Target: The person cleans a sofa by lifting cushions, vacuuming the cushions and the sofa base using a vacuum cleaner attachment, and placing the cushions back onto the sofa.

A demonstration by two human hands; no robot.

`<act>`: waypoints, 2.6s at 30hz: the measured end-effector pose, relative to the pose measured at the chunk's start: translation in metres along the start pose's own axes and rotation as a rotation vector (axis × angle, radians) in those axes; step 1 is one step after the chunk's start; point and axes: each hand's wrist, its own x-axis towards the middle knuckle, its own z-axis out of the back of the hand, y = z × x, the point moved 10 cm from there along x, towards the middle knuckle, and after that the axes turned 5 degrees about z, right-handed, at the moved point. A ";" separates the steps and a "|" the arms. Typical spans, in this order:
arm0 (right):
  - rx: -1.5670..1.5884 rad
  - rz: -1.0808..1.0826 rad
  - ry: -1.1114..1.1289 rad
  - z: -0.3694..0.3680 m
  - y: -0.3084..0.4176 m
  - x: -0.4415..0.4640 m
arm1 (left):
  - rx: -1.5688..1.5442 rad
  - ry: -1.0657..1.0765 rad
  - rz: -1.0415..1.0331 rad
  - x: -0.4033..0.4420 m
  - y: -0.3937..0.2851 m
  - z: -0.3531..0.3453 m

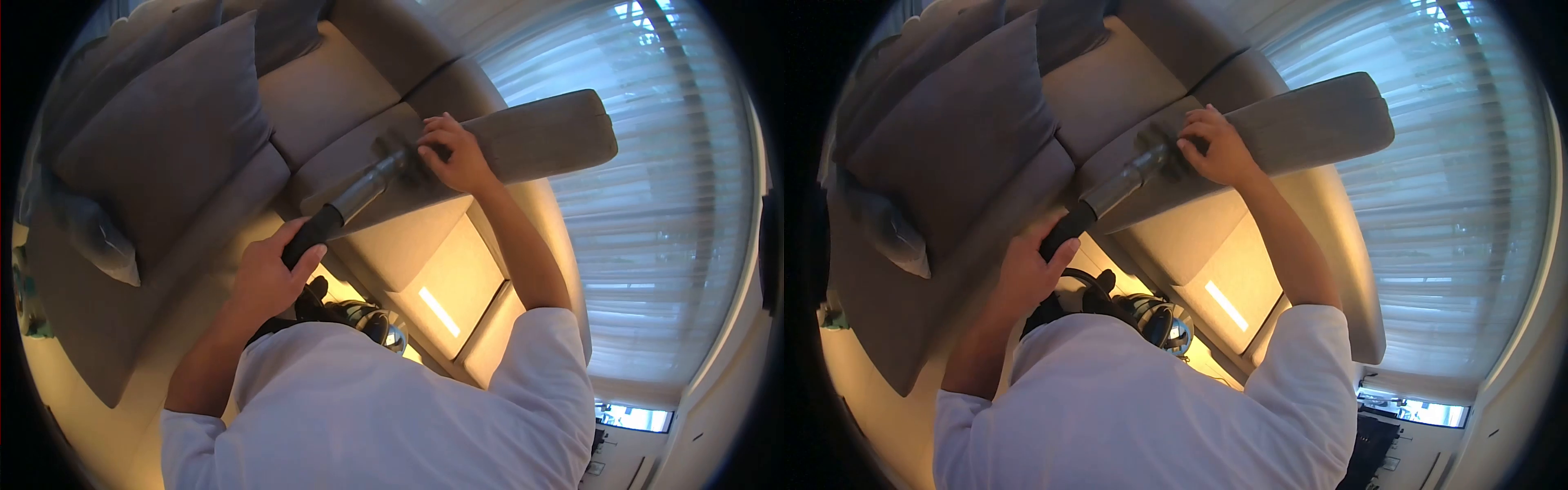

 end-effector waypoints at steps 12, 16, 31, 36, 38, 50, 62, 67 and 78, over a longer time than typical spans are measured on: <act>0.172 -0.191 0.348 0.000 -0.038 -0.011 | -0.086 -0.077 -0.393 0.012 0.006 -0.019; 0.381 -0.282 0.379 -0.005 -0.034 -0.008 | -0.110 -0.111 -0.405 0.012 0.010 -0.021; -1.099 -0.645 -0.720 0.265 -0.026 -0.078 | 0.060 0.064 -0.159 0.016 -0.018 -0.041; -1.024 -0.482 -0.575 0.242 -0.002 -0.072 | -0.118 0.010 -0.447 0.020 -0.129 -0.040; -1.027 -0.457 -0.550 0.234 -0.001 -0.073 | -0.080 -0.024 -0.461 0.031 -0.143 -0.046; -1.040 -0.582 -0.529 0.303 -0.069 -0.123 | 0.189 0.044 0.110 -0.027 0.141 -0.020; -1.091 -0.551 -0.428 0.296 -0.087 -0.112 | -0.006 0.063 -0.282 0.024 -0.002 -0.094; -1.075 -0.613 -0.403 0.317 -0.116 -0.128 | 0.081 -0.105 0.014 -0.026 0.250 -0.063; -1.100 -0.378 -0.481 0.267 -0.072 -0.092 | -0.106 0.004 -0.271 0.030 -0.056 -0.049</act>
